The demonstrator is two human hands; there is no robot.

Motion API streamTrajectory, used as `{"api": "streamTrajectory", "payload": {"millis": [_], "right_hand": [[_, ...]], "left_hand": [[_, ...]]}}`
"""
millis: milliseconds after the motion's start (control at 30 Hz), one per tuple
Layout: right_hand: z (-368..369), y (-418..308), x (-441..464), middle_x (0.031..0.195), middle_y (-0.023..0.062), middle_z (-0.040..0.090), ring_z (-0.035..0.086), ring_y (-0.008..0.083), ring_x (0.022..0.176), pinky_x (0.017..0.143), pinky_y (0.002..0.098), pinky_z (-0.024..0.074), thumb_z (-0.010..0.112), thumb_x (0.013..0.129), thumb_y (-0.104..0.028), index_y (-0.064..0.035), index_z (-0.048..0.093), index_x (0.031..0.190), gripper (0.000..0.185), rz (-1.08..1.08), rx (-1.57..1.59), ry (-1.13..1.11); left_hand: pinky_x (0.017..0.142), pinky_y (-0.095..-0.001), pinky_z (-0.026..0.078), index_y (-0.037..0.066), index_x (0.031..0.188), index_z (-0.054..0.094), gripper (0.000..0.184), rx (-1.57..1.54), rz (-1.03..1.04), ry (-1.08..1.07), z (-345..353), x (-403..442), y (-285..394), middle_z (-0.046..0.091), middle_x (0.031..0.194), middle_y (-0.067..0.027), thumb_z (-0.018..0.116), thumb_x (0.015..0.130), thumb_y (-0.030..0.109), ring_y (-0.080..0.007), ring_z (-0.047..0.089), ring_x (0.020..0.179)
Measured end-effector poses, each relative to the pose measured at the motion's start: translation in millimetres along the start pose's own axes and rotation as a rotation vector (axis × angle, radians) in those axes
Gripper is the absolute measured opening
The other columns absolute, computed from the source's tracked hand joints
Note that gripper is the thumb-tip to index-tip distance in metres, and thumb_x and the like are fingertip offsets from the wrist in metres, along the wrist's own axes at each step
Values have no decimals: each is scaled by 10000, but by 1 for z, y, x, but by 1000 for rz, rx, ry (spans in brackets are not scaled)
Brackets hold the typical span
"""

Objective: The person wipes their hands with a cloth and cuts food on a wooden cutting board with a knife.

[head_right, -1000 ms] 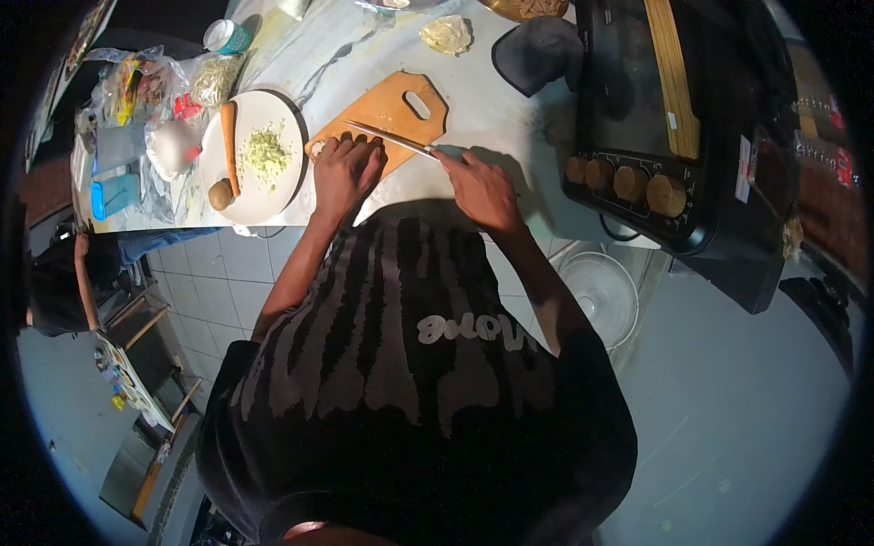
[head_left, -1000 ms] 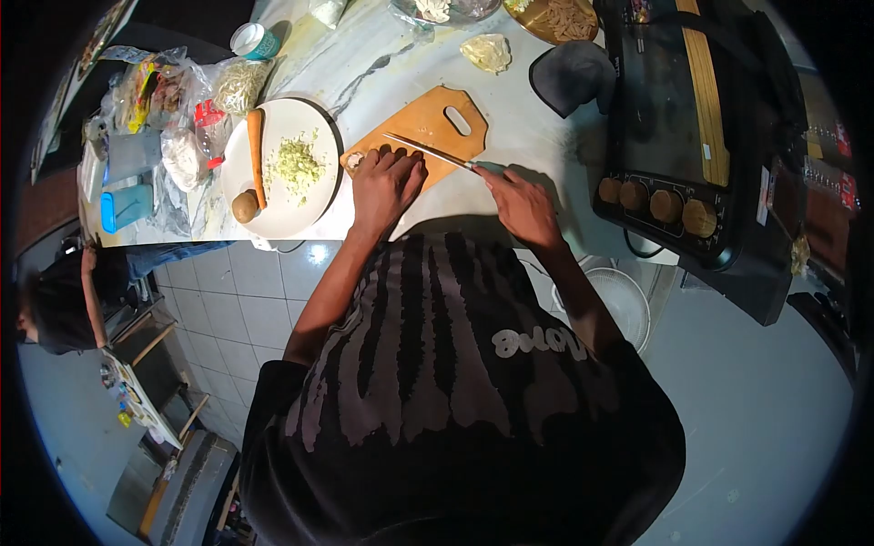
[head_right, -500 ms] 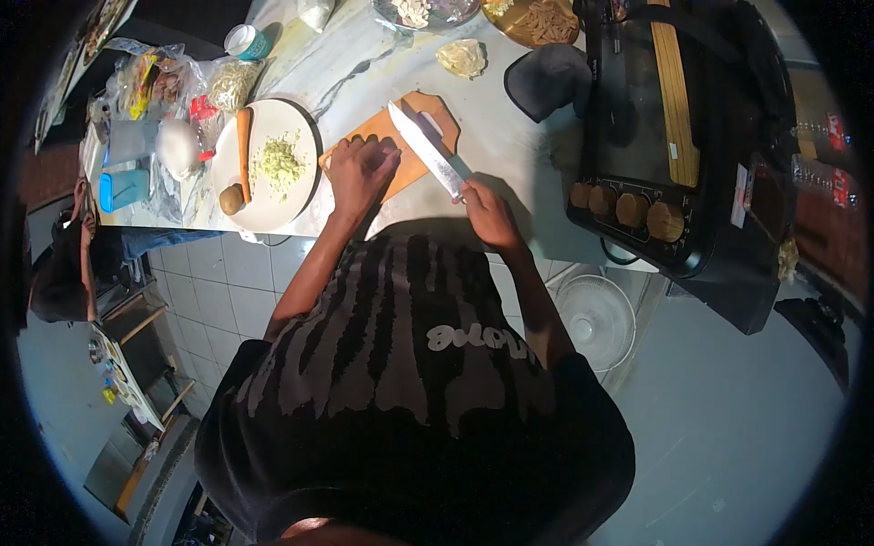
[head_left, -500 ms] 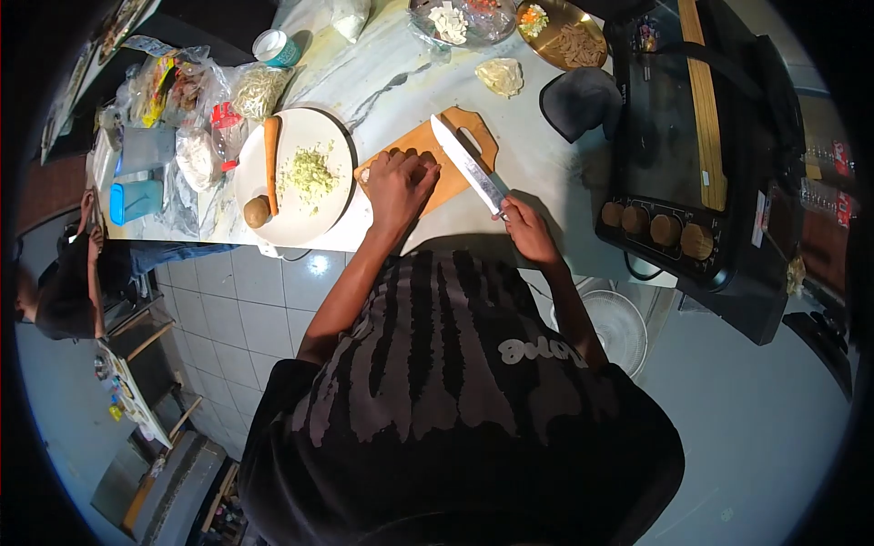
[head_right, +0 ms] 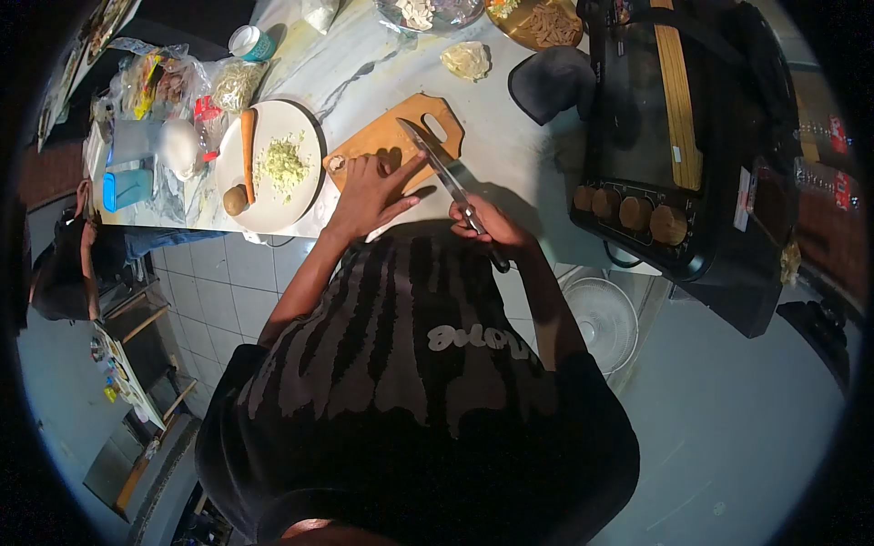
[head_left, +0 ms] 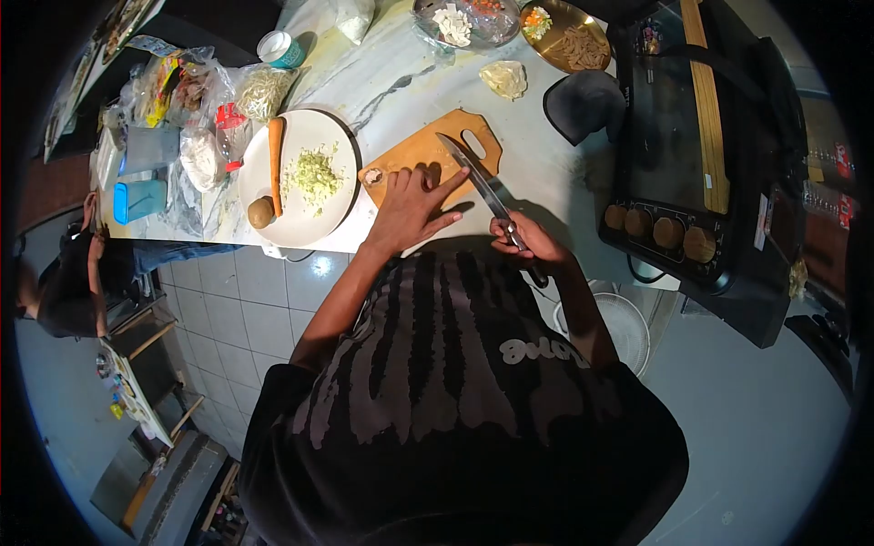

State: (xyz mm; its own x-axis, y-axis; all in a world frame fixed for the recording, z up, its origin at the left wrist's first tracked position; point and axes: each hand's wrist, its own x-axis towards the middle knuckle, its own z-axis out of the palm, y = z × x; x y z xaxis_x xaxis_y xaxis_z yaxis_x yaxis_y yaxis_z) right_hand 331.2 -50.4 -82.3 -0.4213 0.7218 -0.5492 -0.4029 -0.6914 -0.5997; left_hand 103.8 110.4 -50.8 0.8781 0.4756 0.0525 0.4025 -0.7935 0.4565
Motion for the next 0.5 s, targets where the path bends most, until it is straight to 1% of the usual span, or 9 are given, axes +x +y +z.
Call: {"api": "streamTrajectory", "payload": {"millis": [67, 200, 233, 300, 333, 367, 400, 433, 500], "right_hand": [[-2, 1, 2, 636, -27, 405, 279, 48, 453, 414, 206, 250, 213, 1068, -531, -133, 461, 898, 499, 11, -35, 2], [1, 2, -1, 633, -28, 406, 284, 50, 452, 411, 210, 253, 218, 1070, -536, -134, 466, 899, 502, 46, -42, 13], [0, 4, -1, 633, -28, 406, 284, 50, 452, 411, 210, 253, 218, 1070, -536, -134, 466, 899, 502, 50, -42, 11], [3, 3, -4, 633, -31, 405, 295, 47, 461, 412, 215, 262, 250, 1067, -547, -139, 469, 897, 493, 45, -52, 100], [8, -1, -8, 633, -31, 405, 295, 47, 461, 412, 215, 262, 250, 1067, -547, -139, 469, 897, 493, 44, -51, 102], [13, -5, -14, 631, -31, 407, 300, 46, 458, 412, 219, 269, 269, 1065, -548, -139, 470, 897, 486, 68, -68, 157], [19, -10, -18, 630, -30, 409, 306, 45, 455, 411, 224, 276, 288, 1062, -550, -138, 471, 897, 480, 93, -85, 210], [18, -10, -17, 630, -30, 409, 306, 45, 455, 411, 224, 276, 288, 1062, -550, -138, 471, 897, 480, 92, -86, 209], [15, -9, -18, 628, -17, 426, 330, 53, 441, 414, 223, 297, 309, 1064, -540, -120, 471, 909, 476, 81, -100, 244]], "left_hand": [[894, -433, 341, 324, 1565, 389, 699, 8, 9, -55, 4, -2, -1, 458, 1021, -154, 511, 953, 639, -333, 386, 930], [903, -446, 338, 331, 1566, 382, 708, 1, 4, -45, 9, 0, 0, 466, 1022, -156, 513, 946, 648, -334, 391, 928], [915, -453, 336, 313, 1573, 370, 730, 6, -40, -52, 9, 2, 0, 475, 1042, -165, 518, 942, 650, -338, 398, 942], [926, -459, 334, 294, 1580, 359, 752, 9, -80, -59, 12, 3, -1, 484, 1062, -173, 523, 939, 652, -342, 404, 955], [936, -462, 334, 268, 1586, 347, 775, 15, -123, 3, 15, 2, -4, 492, 1086, -182, 529, 936, 650, -344, 411, 972], [946, -465, 334, 243, 1591, 336, 799, 21, -167, 64, 17, 1, -6, 500, 1110, -192, 535, 933, 649, -346, 418, 988], [966, -465, 334, 195, 1592, 331, 829, 44, -200, 46, 14, 1, -5, 507, 1155, -201, 542, 930, 647, -344, 424, 1018], [966, -465, 334, 195, 1592, 331, 829, 46, -200, 46, 14, 0, -6, 507, 1155, -201, 542, 930, 647, -344, 424, 1018], [887, -436, 341, 188, 1595, 321, 826, 83, -84, 192, 18, -2, -8, 494, 1067, -136, 531, 939, 644, -299, 406, 913]]}}
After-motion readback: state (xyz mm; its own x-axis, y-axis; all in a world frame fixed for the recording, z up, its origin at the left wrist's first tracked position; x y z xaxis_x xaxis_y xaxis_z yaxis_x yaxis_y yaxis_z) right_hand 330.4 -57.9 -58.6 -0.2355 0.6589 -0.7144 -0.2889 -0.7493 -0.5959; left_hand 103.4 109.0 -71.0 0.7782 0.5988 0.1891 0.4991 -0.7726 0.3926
